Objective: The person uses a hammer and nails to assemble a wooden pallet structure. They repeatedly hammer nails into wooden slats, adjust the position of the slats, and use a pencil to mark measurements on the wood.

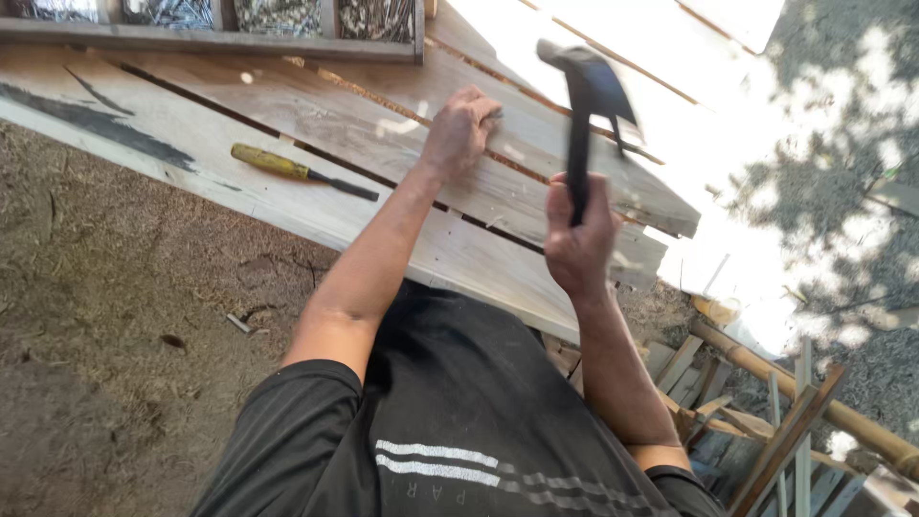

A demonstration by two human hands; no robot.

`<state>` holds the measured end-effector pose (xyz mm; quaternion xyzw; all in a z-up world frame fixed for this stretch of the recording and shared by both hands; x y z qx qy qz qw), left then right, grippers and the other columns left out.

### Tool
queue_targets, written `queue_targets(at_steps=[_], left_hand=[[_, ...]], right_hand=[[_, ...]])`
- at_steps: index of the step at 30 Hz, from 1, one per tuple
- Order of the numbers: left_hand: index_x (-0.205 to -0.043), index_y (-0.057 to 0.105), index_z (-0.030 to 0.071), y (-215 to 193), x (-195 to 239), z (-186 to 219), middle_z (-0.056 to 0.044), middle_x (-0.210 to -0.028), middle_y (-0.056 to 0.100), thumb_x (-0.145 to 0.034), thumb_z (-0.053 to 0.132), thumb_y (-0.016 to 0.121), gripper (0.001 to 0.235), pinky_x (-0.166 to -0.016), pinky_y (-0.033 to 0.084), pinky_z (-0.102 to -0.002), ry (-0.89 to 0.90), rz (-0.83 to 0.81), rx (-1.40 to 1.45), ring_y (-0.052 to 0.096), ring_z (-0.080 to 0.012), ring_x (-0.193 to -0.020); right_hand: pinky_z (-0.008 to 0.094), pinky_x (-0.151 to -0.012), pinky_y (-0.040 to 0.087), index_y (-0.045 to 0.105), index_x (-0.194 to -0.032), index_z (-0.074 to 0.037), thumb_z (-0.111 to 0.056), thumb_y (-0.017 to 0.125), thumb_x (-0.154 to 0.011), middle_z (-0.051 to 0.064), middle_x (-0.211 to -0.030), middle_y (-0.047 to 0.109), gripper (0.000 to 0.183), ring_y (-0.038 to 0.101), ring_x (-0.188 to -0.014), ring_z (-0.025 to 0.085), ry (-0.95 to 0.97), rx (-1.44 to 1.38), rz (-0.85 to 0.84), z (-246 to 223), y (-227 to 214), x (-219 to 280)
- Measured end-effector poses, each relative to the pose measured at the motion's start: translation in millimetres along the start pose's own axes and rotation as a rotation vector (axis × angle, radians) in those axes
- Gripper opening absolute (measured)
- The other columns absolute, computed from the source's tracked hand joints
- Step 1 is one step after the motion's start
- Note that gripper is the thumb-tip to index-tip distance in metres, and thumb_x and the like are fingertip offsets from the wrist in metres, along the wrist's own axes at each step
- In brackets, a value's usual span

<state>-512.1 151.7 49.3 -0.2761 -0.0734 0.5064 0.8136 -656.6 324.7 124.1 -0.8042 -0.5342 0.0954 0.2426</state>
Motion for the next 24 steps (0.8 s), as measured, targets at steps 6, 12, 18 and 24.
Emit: queue_targets(at_steps=[6, 12, 18, 24], left_hand=[[-0.107, 0.076, 0.003, -57.9, 14.0, -39.6, -0.013, -0.102, 0.074, -0.093, 0.012, 0.073, 0.016, -0.086, 0.055, -0.04, -0.083, 0.01, -0.012, 0.071, -0.0319, -0.096], [-0.102, 0.079, 0.006, -252.4, 14.7, -125.1, -0.01, -0.097, 0.079, -0.098, 0.03, 0.079, 0.025, -0.085, 0.057, -0.039, -0.139, 0.425, -0.389, 0.074, -0.0217, -0.089], [-0.088, 0.078, 0.003, -418.5, 50.9, -253.7, -0.015, -0.089, 0.077, -0.088, 0.01, 0.075, 0.008, -0.071, 0.059, -0.04, -0.406, 0.735, -0.559, 0.074, -0.0241, -0.08], [-0.079, 0.075, 0.007, -434.4, 29.4, -324.0, -0.016, -0.071, 0.07, -0.086, 0.007, 0.07, 0.009, -0.054, 0.055, -0.041, -0.419, 0.51, -0.84, 0.069, -0.0282, -0.064]], right_hand=[[0.042, -0.057, 0.051, 0.058, -0.116, -0.001, -0.023, 0.06, -0.107, 0.013, -0.07, 0.062, 0.024, 0.065, -0.063, 0.024, -0.188, 0.179, 0.133, -11.1, 8.9, 2.6], [0.041, -0.058, 0.048, 0.056, -0.105, -0.003, -0.031, 0.06, -0.111, 0.015, -0.073, 0.063, 0.029, 0.064, -0.064, 0.026, 0.068, 0.237, 0.062, 22.4, 18.3, -21.9], [0.038, -0.058, 0.048, 0.058, -0.105, -0.001, -0.036, 0.061, -0.11, 0.013, -0.076, 0.064, 0.036, 0.064, -0.064, 0.026, -0.213, 0.315, 0.181, 24.8, 29.9, -15.2], [0.027, -0.053, 0.043, 0.057, -0.098, -0.006, -0.036, 0.059, -0.112, 0.004, -0.072, 0.058, 0.034, 0.056, -0.06, 0.015, 0.091, 0.148, 0.079, -3.1, 16.8, -28.4]])
Point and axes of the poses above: each hand's wrist, its own x-axis away from the middle knuckle, its own y-axis out of the palm, z = x × y, the point moved 9 cm from there along -x, towards the middle knuckle
